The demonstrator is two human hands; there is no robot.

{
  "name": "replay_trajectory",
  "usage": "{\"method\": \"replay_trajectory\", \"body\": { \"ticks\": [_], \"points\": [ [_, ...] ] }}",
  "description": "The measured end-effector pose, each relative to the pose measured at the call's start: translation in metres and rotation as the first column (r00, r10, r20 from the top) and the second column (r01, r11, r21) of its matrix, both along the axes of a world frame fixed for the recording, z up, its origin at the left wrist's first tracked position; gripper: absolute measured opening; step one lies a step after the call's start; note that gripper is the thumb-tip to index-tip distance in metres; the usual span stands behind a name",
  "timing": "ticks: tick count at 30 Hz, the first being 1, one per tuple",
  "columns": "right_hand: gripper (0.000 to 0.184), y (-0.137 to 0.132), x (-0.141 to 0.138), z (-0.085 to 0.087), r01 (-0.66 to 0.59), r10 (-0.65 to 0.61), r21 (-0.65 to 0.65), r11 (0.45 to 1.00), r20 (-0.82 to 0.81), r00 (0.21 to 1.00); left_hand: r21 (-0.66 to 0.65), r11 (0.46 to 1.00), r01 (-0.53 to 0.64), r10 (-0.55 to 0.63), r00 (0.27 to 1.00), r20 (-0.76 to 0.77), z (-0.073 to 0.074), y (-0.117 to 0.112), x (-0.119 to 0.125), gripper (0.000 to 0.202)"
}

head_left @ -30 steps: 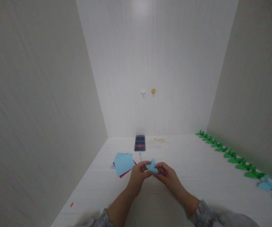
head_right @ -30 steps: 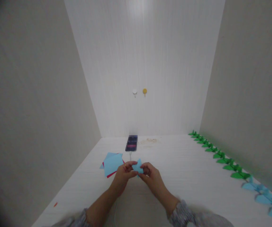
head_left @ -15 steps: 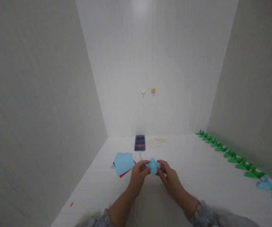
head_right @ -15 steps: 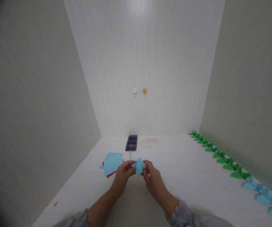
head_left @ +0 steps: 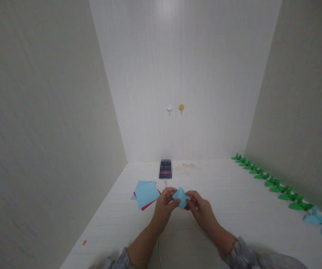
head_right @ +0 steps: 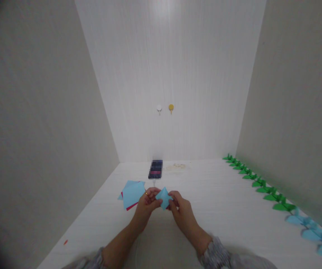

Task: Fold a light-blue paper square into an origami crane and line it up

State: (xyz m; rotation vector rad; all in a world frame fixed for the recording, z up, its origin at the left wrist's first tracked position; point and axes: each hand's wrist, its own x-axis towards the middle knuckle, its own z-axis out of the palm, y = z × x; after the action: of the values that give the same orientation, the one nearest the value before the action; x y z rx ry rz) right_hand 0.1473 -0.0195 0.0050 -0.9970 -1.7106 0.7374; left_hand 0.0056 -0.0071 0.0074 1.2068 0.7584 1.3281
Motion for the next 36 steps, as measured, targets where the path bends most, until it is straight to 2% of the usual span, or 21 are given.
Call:
{"method": "replay_trajectory", "body": {
  "ticks": [5, 11, 19, 26, 32, 36],
  "points": [
    [0.015, 0.0, 0.0, -0.001, 0.008, -0.008, -0.029, 1.0, -0.009, 1.0, 0.032, 0.999, -0.02, 0.022, 0.998, -0.066, -0.003, 0.001, -0.002, 0.029],
    [0.015, 0.002, 0.0, -0.003, -0.019, 0.019, -0.033, 0.999, -0.022, 1.0, 0.023, 1.0, 0.006, -0.005, 1.0, -0.022, -0.011, 0.006, -0.004, 0.025],
    [0.011, 0.006, 0.001, -0.007, -0.033, 0.03, -0.046, 0.998, -0.064, 0.997, 0.023, 1.0, 0.011, -0.011, 1.0, -0.007, -0.012, 0.007, -0.004, 0.026],
    [0.011, 0.01, 0.003, -0.011, 0.042, -0.042, -0.034, 0.999, -0.006, 0.999, 0.042, 0.999, 0.009, -0.007, 0.999, -0.051, -0.01, 0.005, -0.004, 0.024],
    [0.004, 0.008, 0.003, -0.007, -0.014, 0.014, -0.018, 1.0, -0.003, 1.0, -0.004, 0.998, 0.062, -0.062, 0.998, -0.021, -0.014, 0.006, -0.004, 0.025],
    [0.005, 0.007, 0.004, -0.007, 0.006, -0.008, 0.029, 1.0, 0.07, 0.998, -0.014, 0.998, 0.055, -0.055, 0.998, -0.004, -0.015, 0.008, -0.004, 0.023]
  ]
}}
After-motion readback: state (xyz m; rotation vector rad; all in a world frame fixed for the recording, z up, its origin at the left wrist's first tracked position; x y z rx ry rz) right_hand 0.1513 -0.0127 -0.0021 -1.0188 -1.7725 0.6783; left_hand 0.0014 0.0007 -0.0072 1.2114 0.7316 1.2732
